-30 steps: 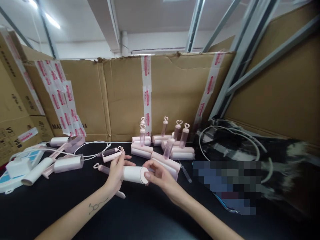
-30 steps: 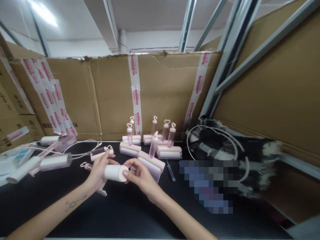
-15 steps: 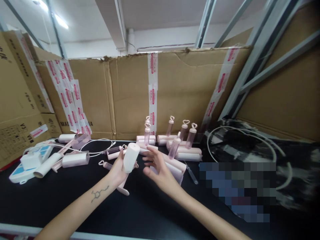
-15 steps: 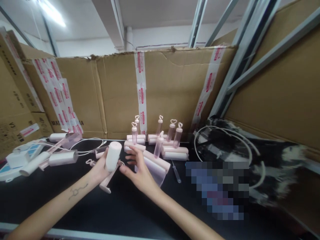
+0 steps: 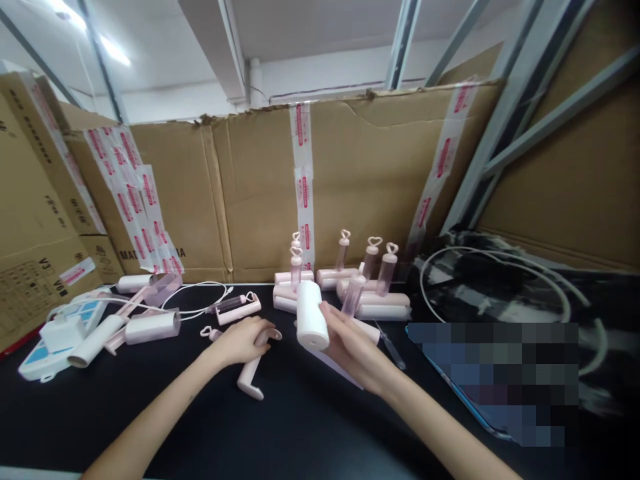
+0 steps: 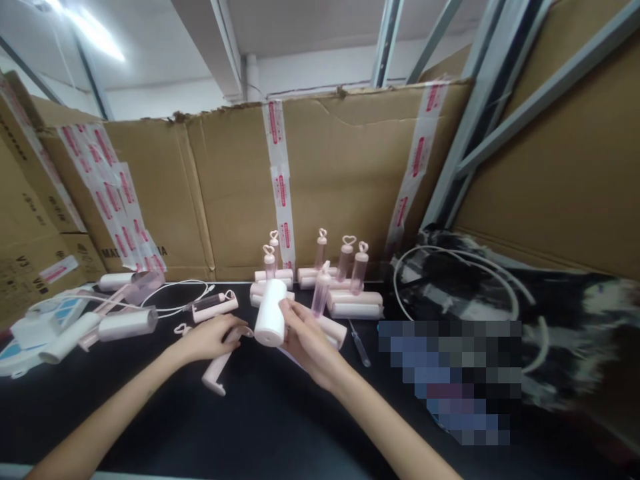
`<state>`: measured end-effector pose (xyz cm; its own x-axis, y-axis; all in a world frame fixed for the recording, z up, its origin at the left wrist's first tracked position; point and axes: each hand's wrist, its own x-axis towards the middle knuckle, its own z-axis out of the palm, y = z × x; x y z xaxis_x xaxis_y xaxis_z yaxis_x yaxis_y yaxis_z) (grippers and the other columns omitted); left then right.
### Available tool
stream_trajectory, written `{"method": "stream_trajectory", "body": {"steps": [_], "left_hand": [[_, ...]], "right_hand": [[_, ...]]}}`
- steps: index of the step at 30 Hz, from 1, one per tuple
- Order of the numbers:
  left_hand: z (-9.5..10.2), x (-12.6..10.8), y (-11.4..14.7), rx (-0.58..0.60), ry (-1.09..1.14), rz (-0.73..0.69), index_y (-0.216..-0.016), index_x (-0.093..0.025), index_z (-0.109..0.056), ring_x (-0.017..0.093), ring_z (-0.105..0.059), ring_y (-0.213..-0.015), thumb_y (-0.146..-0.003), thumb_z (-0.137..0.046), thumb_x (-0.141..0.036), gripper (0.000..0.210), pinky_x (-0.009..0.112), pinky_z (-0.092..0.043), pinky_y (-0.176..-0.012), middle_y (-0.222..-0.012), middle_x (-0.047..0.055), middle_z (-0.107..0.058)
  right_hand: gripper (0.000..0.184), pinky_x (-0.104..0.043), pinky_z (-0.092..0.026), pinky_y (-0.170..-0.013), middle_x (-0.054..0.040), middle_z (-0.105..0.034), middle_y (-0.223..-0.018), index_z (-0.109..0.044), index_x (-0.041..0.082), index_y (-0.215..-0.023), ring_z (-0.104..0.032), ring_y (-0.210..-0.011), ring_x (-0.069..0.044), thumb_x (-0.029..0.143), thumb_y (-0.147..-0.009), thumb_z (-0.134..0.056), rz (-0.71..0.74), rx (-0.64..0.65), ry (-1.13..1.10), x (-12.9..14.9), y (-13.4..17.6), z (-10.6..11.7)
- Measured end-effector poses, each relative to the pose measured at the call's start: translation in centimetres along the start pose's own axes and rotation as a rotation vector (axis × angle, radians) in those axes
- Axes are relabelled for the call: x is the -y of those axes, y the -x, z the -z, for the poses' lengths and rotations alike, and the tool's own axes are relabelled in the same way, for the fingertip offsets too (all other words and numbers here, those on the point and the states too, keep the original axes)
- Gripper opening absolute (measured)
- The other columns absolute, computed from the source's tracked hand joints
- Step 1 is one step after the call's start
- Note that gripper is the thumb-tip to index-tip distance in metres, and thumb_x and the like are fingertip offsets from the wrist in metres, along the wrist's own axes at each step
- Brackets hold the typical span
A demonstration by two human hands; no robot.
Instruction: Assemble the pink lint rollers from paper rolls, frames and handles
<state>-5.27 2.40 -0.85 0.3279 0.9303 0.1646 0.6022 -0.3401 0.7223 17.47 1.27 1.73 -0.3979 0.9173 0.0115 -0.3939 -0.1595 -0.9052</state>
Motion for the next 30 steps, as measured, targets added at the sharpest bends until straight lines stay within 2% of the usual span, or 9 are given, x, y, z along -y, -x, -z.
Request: {"method": "stream_trajectory", "body": {"steps": [2, 4, 7, 12, 17, 20, 25, 30], "left_hand": [[0.0, 0.1, -0.4, -0.047, 0.068, 0.028, -0.083, -0.016, -0.066, 0.024, -0.057, -0.086, -0.068, -0.060, -0.024, 0.018, 0.037, -0.042, -0.082, -0.085, 0.006, -0.062], [0.1, -0.2, -0.7, -0.079, 0.129, 0.046, -0.092, -0.014, -0.064, 0.021, -0.058, -0.083, -0.071, -0.056, -0.024, 0.025, 0.031, -0.046, -0.074, -0.090, 0.007, -0.060], [0.2, -1.1, -0.6, -0.085, 0.244, 0.081, -0.110, -0.015, -0.058, 0.019, -0.060, -0.082, -0.077, -0.051, -0.025, 0.035, 0.025, -0.047, -0.064, -0.095, 0.009, -0.060], [0.1, -2.3, 0.2, 0.082, 0.725, 0.212, -0.101, -0.016, -0.062, 0.019, -0.060, -0.076, -0.072, -0.062, -0.031, 0.032, 0.028, -0.048, -0.063, -0.081, 0.006, -0.062], [0.2, -2.6, 0.4, 0.169, 0.968, 0.208, -0.098, -0.016, -0.059, 0.018, -0.058, -0.077, -0.073, -0.062, -0.037, 0.033, 0.034, -0.049, -0.071, -0.082, 0.005, -0.059], [0.1, -2.9, 0.7, 0.217, 0.964, 0.175, -0.099, -0.016, -0.056, 0.018, -0.058, -0.077, -0.075, -0.059, -0.045, 0.038, 0.033, -0.049, -0.068, -0.085, 0.005, -0.058], [-0.9, -3.4, 1.0, 0.121, 0.801, 0.219, -0.092, -0.017, -0.050, 0.013, -0.055, -0.068, -0.065, -0.073, -0.038, 0.042, 0.022, -0.044, -0.056, -0.080, 0.001, -0.055], [-1.9, -3.7, 0.9, 0.011, 0.762, 0.181, -0.100, -0.017, -0.050, 0.014, -0.054, -0.078, -0.071, -0.066, -0.042, 0.043, 0.023, -0.045, -0.063, -0.089, 0.003, -0.055]], "right_hand": [[0.036, -0.027, -0.047, -0.071, -0.0038, -0.064, -0.100, -0.058, 0.025, -0.108, -0.060, -0.084, -0.017, 0.046, -0.079, -0.060, -0.073, 0.033, 0.022, 0.1, 0.0, 0.1], [0.039, -0.028, -0.046, -0.074, -0.0032, -0.061, -0.111, -0.057, 0.028, -0.113, -0.059, -0.090, -0.018, 0.047, -0.080, -0.058, -0.098, 0.051, 0.098, 0.1, 0.1, 0.1], [0.047, -0.031, -0.042, -0.082, 0.0000, -0.052, -0.127, -0.050, 0.033, -0.123, -0.055, -0.101, -0.021, 0.045, -0.079, -0.060, -0.056, 0.062, 0.277, 0.1, 0.2, 0.1], [0.041, -0.035, -0.040, -0.081, -0.0034, -0.063, -0.108, -0.060, 0.025, -0.113, -0.056, -0.095, -0.023, 0.046, -0.078, -0.061, -0.027, 0.134, 0.471, 0.1, 0.3, 0.0], [0.036, -0.034, -0.038, -0.087, -0.0029, -0.060, -0.116, -0.063, 0.024, -0.108, -0.052, -0.105, -0.025, 0.043, -0.077, -0.061, -0.003, 0.113, 0.442, 0.0, 0.4, -0.5], [0.037, -0.034, -0.039, -0.087, -0.0030, -0.061, -0.115, -0.062, 0.023, -0.108, -0.053, -0.104, -0.025, 0.044, -0.078, -0.060, -0.019, 0.117, 0.439, -0.3, 0.6, -0.7], [0.039, -0.033, -0.041, -0.082, -0.0031, -0.064, -0.107, -0.060, 0.023, -0.109, -0.056, -0.097, -0.023, 0.047, -0.078, -0.059, -0.056, 0.131, 0.426, -0.4, 1.1, -1.0], [0.038, -0.032, -0.040, -0.080, -0.0039, -0.063, -0.103, -0.061, 0.021, -0.104, -0.055, -0.096, -0.023, 0.049, -0.079, -0.056, -0.068, 0.103, 0.426, 0.0, 1.1, -0.8]]}}
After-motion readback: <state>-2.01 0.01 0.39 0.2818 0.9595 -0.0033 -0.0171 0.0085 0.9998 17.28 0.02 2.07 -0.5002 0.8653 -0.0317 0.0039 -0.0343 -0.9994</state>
